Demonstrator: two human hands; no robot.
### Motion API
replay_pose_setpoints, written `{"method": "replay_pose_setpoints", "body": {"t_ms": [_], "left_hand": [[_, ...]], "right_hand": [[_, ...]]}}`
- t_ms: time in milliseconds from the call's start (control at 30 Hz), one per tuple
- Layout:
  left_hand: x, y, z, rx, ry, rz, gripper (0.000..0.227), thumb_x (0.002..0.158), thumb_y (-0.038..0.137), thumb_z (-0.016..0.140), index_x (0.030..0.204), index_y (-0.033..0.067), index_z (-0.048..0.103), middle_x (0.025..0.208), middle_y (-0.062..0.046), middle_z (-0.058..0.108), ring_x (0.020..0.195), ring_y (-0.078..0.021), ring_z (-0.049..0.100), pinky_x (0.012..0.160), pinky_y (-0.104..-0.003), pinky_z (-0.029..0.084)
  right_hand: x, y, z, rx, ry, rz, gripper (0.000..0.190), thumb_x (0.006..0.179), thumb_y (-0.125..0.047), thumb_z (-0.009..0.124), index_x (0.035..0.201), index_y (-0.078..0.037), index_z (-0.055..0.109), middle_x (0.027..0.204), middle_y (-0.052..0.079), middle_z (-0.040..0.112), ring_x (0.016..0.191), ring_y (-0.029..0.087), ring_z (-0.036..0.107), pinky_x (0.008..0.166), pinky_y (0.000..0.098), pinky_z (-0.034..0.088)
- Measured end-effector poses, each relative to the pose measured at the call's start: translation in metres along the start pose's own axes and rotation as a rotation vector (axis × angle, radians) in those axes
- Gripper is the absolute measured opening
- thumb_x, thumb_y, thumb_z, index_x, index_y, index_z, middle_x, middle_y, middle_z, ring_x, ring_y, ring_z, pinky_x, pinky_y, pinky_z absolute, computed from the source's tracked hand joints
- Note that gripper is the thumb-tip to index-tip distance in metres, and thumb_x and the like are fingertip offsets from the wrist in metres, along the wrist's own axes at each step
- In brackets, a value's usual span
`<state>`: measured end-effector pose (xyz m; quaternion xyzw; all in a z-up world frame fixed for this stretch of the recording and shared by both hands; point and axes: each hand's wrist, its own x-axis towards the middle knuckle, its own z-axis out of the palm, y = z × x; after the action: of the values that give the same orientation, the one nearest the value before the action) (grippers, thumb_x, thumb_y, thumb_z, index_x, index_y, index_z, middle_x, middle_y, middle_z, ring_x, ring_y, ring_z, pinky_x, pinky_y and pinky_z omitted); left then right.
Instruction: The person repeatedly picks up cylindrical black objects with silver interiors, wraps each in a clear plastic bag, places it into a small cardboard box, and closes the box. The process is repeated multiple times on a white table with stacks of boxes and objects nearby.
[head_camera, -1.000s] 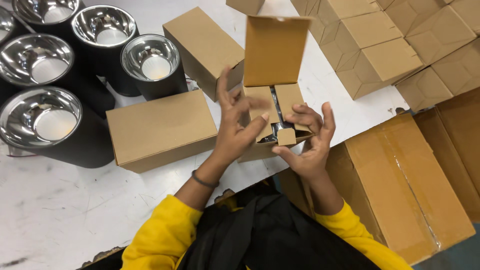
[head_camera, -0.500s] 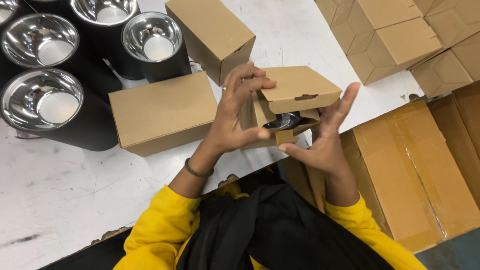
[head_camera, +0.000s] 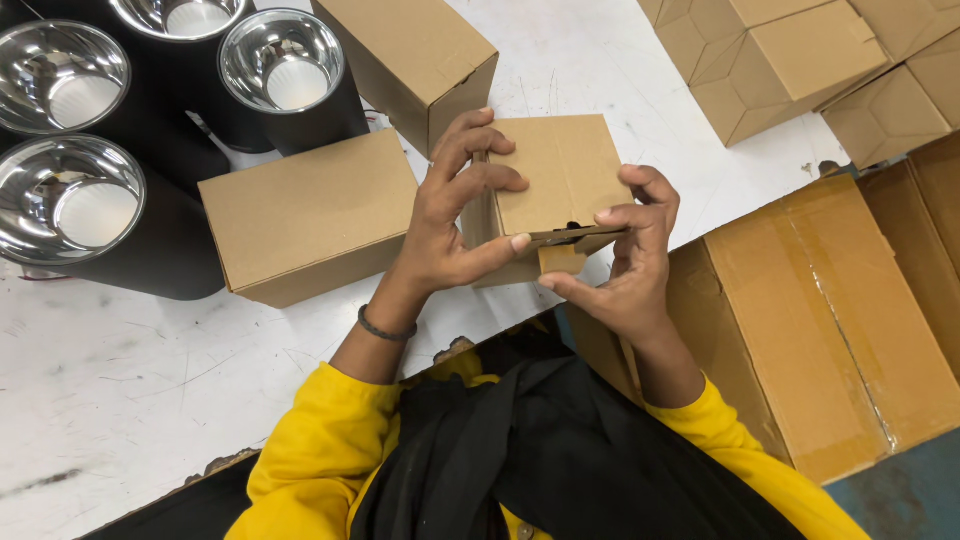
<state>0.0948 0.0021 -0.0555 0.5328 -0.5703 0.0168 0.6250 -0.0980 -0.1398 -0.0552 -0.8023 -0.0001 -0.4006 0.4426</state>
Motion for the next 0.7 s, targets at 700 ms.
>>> {"method": "replay_pose_setpoints", "body": {"t_ms": [700], "left_hand": [[0.075,0.025,0.018,0.578,-0.445,-0.02,0.039,0.087,0.045,0.068,0.123,0.0319,0.076,0.147,-0.005,0.057,0.111,-0.0341,0.063,0.083,-0.05,0.043]], "right_hand": [[-0.027,0.038,0.012,-0.386,0.253,-0.396,0.02,0.095,-0.034,0.076,0.102,-0.016,0.074,0.136,0.006,0.055,0.137,0.031,0.043,0.115,0.0468,0.041]]}}
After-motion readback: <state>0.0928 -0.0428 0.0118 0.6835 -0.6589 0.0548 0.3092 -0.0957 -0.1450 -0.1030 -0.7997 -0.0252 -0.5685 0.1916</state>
